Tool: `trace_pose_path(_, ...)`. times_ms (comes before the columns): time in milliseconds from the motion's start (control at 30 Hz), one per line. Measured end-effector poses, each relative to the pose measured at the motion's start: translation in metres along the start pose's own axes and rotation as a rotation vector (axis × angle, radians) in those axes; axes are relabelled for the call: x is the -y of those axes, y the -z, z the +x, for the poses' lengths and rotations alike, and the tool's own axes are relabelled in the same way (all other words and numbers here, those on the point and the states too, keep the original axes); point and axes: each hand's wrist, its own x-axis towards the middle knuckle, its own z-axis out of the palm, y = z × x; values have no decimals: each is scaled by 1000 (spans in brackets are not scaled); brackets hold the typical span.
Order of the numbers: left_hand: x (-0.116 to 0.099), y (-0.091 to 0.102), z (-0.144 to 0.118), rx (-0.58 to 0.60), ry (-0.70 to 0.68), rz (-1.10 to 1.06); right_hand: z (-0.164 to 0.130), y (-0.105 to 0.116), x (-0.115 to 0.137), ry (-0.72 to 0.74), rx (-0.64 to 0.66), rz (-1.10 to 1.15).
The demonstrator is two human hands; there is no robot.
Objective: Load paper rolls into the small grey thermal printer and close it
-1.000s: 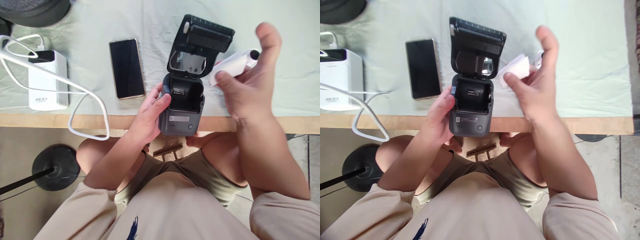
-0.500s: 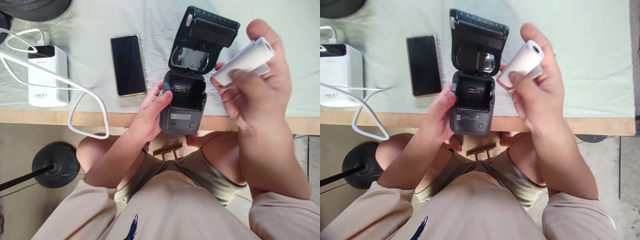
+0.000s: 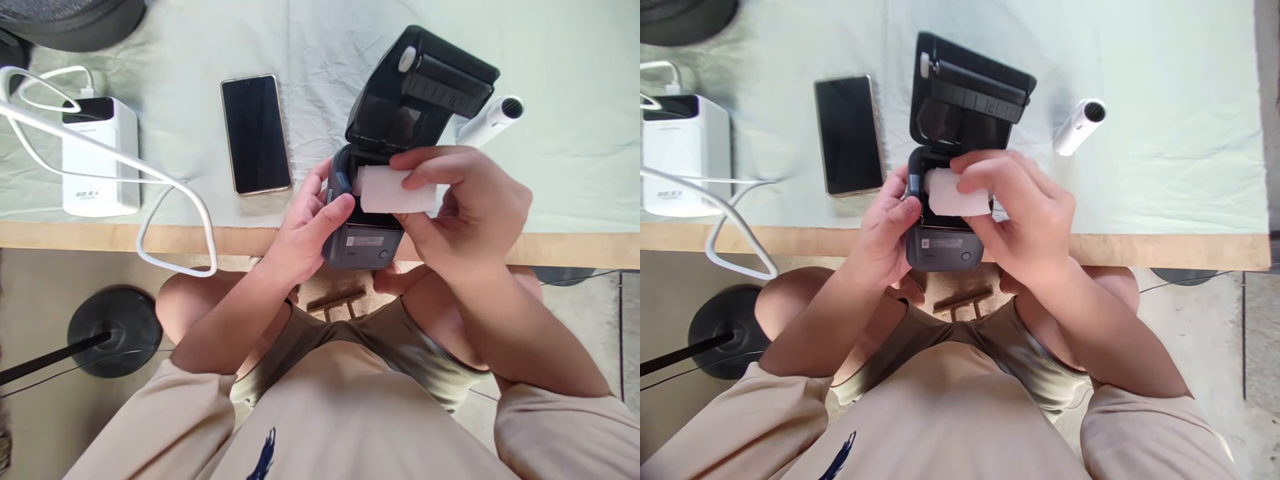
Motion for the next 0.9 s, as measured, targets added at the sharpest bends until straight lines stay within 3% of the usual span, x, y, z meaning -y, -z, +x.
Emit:
trace_pose_path(133, 0, 10, 3, 101, -18, 26, 2, -5, 0, -12, -118, 237)
trace_pose_path(267, 1, 17, 7, 163, -52, 73, 8, -21, -12, 229, -270, 266)
trace_pose_path(333, 2, 19, 9, 186, -71, 88, 11, -27, -17, 315, -287, 242)
trace_pose_path(500, 4, 23, 12, 213, -83, 133, 11, -30, -14, 295, -295, 312)
trace_pose_path(900, 10, 27, 10, 219, -155, 185, 1, -13, -21, 220, -18, 72)
